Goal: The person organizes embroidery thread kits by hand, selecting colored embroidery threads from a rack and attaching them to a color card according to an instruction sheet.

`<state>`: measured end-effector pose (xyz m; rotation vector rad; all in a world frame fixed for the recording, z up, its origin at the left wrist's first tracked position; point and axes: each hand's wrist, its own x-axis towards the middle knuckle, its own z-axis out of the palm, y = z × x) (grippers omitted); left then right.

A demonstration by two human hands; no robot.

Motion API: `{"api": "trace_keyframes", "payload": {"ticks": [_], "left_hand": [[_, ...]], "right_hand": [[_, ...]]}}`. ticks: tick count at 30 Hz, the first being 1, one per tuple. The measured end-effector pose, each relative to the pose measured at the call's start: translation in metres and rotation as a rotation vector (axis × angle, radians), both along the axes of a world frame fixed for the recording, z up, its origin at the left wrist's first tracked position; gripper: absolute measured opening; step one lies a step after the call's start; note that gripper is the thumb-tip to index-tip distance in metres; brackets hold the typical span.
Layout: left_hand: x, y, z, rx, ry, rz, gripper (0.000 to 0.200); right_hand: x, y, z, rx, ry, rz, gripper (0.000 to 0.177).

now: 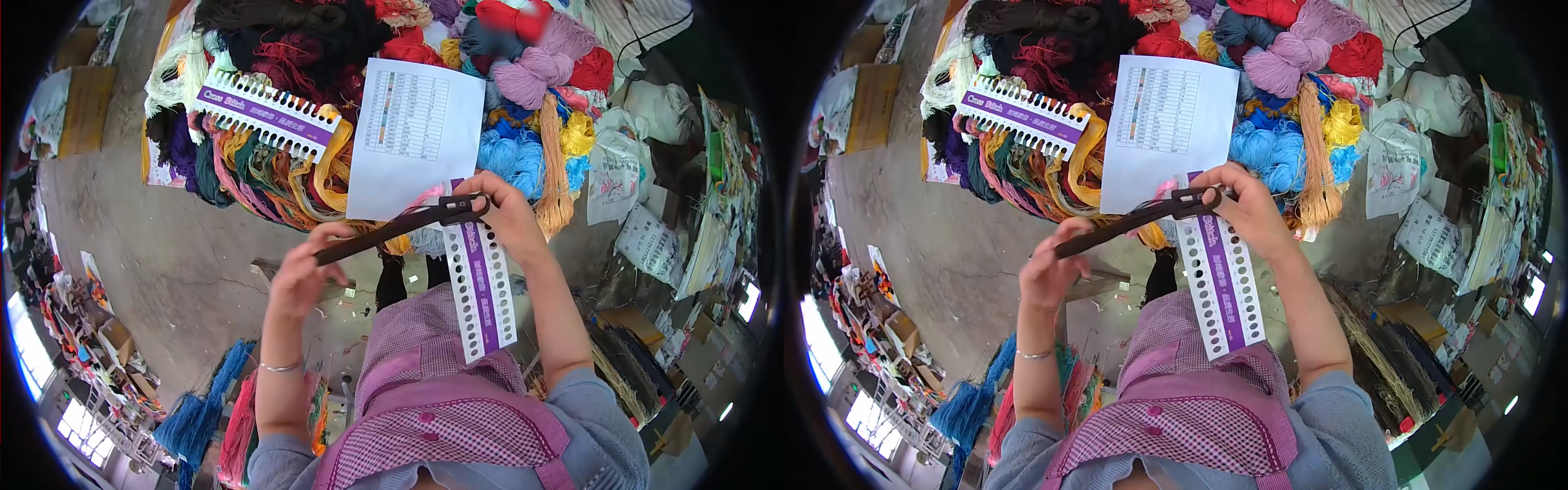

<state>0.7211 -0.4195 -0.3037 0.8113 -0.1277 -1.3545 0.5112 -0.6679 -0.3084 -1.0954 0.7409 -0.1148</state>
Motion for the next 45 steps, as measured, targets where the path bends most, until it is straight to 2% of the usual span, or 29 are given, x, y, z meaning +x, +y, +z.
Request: {"api": "trace_keyframes", "payload": {"ticks": [2,3,5,6,8,9,11,13,15,19,22,26,28,29,30,31,34,35,36,37,39,41,43,45], "left_hand": [[0.006,0.026,-0.009,0.362,-0.072,0.069,0.042],[0.009,0.039,-0.015,0.364,-0.072,0.067,0.042],[0.017,0.058,-0.028,0.649,-0.104,0.154,0.045],[0.022,0.060,-0.030,0.730,-0.129,0.208,0.037],[0.034,0.097,-0.078,1.195,-1.101,-0.187,0.022],[0.018,0.062,-0.039,1.064,-1.516,-0.051,0.015],[-0.006,0.012,-0.012,0.685,-1.071,0.081,0.014],[-0.038,-0.039,0.028,0.469,-0.902,0.003,0.016],[-0.057,-0.060,0.024,0.372,-0.764,-0.005,0.020],[-0.068,-0.075,0.018,0.270,-0.627,0.103,0.027],[-0.066,-0.075,0.018,0.328,-0.916,0.095,0.029],[-0.068,-0.082,0.020,0.230,-0.917,0.061,0.029],[-0.067,-0.089,0.033,0.315,-0.450,-0.087,0.025],[-0.067,-0.087,0.031,0.299,-0.342,-0.148,0.024],[-0.065,-0.086,0.030,0.331,-0.375,-0.208,0.027],[-0.062,-0.086,0.031,0.362,-0.408,-0.267,0.030],[-0.059,-0.085,0.049,0.424,-0.602,-0.301,0.032],[-0.057,-0.082,0.054,0.426,-0.702,-0.304,0.031],[-0.056,-0.080,0.060,0.406,-0.738,-0.287,0.022],[-0.055,-0.077,0.065,0.405,-0.735,-0.290,0.022],[-0.053,-0.070,0.073,0.352,-0.964,-0.337,0.016],[-0.049,-0.061,0.079,0.333,-0.997,-0.335,0.014],[-0.043,-0.055,0.080,0.312,-1.031,-0.332,0.012],[-0.038,-0.051,0.078,0.399,-0.990,-0.420,0.012]], "right_hand": [[0.001,-0.002,0.000,-0.358,0.070,0.101,0.028],[0.006,0.001,0.014,-0.488,0.139,0.182,0.024],[0.009,0.001,0.014,-0.585,0.117,0.161,0.027],[0.012,0.003,0.017,-0.681,0.097,0.140,0.031],[0.015,0.005,0.032,-0.666,0.202,0.152,0.037],[0.017,0.008,0.036,-0.722,0.185,0.146,0.041],[0.022,0.014,0.041,-0.811,0.205,0.160,0.053],[0.028,0.019,0.053,-0.819,0.155,0.203,0.054],[0.030,0.022,0.060,-0.814,0.142,0.204,0.051],[0.022,0.016,0.062,-0.808,0.178,0.176,0.045],[0.015,0.012,0.061,-0.842,0.141,0.162,0.042],[0.015,0.007,0.067,-0.818,0.114,0.163,0.038],[0.015,0.006,0.066,-0.824,0.110,0.151,0.035],[0.014,0.005,0.063,-0.805,0.120,0.130,0.030],[0.015,0.004,0.063,-0.786,0.129,0.109,0.025],[0.014,0.002,0.070,-0.588,0.164,0.108,0.015],[0.003,-0.007,0.063,-0.337,0.048,0.007,0.017],[0.001,-0.008,0.063,-0.340,0.052,0.004,0.017],[0.000,-0.010,0.063,-0.215,0.031,-0.037,0.017],[-0.002,-0.010,0.063,-0.088,0.008,-0.077,0.017],[-0.003,-0.010,0.062,-0.117,-0.011,-0.077,0.017],[-0.007,-0.012,0.065,-0.029,-0.017,-0.119,0.018],[-0.009,-0.013,0.065,-0.100,0.009,-0.061,0.016],[-0.004,-0.011,0.067,-0.166,0.081,-0.024,0.015]]}}
